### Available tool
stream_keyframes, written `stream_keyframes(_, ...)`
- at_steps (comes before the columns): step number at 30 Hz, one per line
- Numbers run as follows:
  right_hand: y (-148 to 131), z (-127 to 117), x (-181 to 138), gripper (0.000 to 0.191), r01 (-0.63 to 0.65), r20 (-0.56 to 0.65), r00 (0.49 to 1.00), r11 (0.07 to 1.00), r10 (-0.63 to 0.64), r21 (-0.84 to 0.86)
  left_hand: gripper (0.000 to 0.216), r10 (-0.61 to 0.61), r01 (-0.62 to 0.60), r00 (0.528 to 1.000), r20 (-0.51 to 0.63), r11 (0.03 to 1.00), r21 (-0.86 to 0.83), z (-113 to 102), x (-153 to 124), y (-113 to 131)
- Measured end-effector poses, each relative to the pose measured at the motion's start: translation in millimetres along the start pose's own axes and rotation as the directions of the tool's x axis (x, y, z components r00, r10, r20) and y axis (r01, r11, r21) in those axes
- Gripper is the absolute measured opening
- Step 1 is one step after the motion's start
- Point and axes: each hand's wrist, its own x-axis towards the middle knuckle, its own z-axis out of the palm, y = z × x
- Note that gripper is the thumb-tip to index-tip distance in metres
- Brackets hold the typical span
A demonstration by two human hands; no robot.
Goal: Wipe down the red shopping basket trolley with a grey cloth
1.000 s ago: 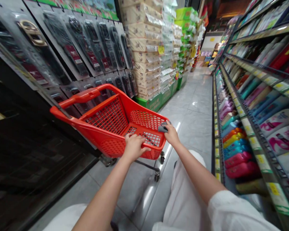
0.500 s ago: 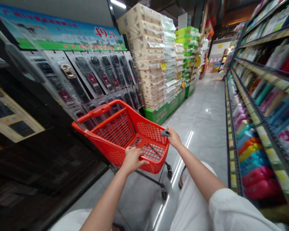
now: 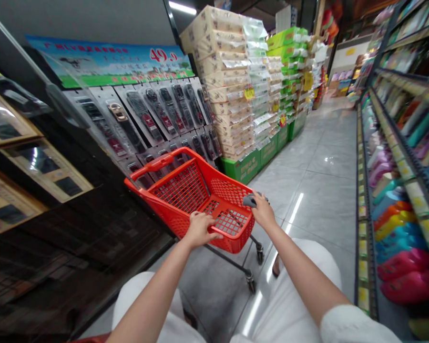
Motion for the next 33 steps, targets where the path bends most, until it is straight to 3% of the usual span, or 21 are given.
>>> stream_keyframes(4, 7, -8, 18, 0.053, -0.074, -0.064, 0.995, 0.997, 0.073, -0.016, 0.052, 0.033, -0.033, 0.999, -0.036, 0.999, -0.021, 4, 1, 6)
stream_keyframes(11, 10, 2, -18, 0.056, 0.030, -0.064, 0.997, 1.000, -0.030, -0.006, 0.054, 0.066, -0.068, 0.997, -0.047, 0.997, -0.031, 6, 8, -4)
stream_keyframes(19, 2, -8, 37, 0.050, -0.108, -0.133, 0.984, 0.991, 0.117, 0.074, 0.049, 0.074, -0.077, 0.992, -0.099, 0.997, -0.027, 12, 13, -9)
stream_keyframes(22, -16, 8, 11, 0.048, -0.027, -0.181, 0.983, 0.998, 0.037, 0.058, 0.047, 0.059, -0.062, 0.991, -0.118, 0.998, -0.022, 13, 18, -11)
stream_keyframes(26, -46, 36, -65, 0.060, 0.050, -0.220, 0.975, 0.988, -0.017, 0.145, 0.044, 0.049, -0.052, 0.992, -0.118, 0.998, -0.021, 12, 20, -13)
stream_keyframes(29, -51, 47, -108, 0.071, 0.145, -0.190, 0.977, 0.960, -0.100, 0.241, 0.042, 0.043, -0.046, 0.992, -0.120, 0.999, -0.017, 10, 19, -12)
stream_keyframes(31, -40, 47, -111, 0.071, 0.179, -0.184, 0.975, 0.922, -0.121, 0.344, 0.043, 0.042, -0.044, 0.992, -0.116, 0.999, -0.008, 9, 19, -11)
stream_keyframes(33, -20, 41, -94, 0.061, 0.121, -0.270, 0.963, 0.873, 0.013, 0.472, 0.043, 0.044, -0.044, 0.993, -0.107, 0.999, -0.001, 8, 19, -11)
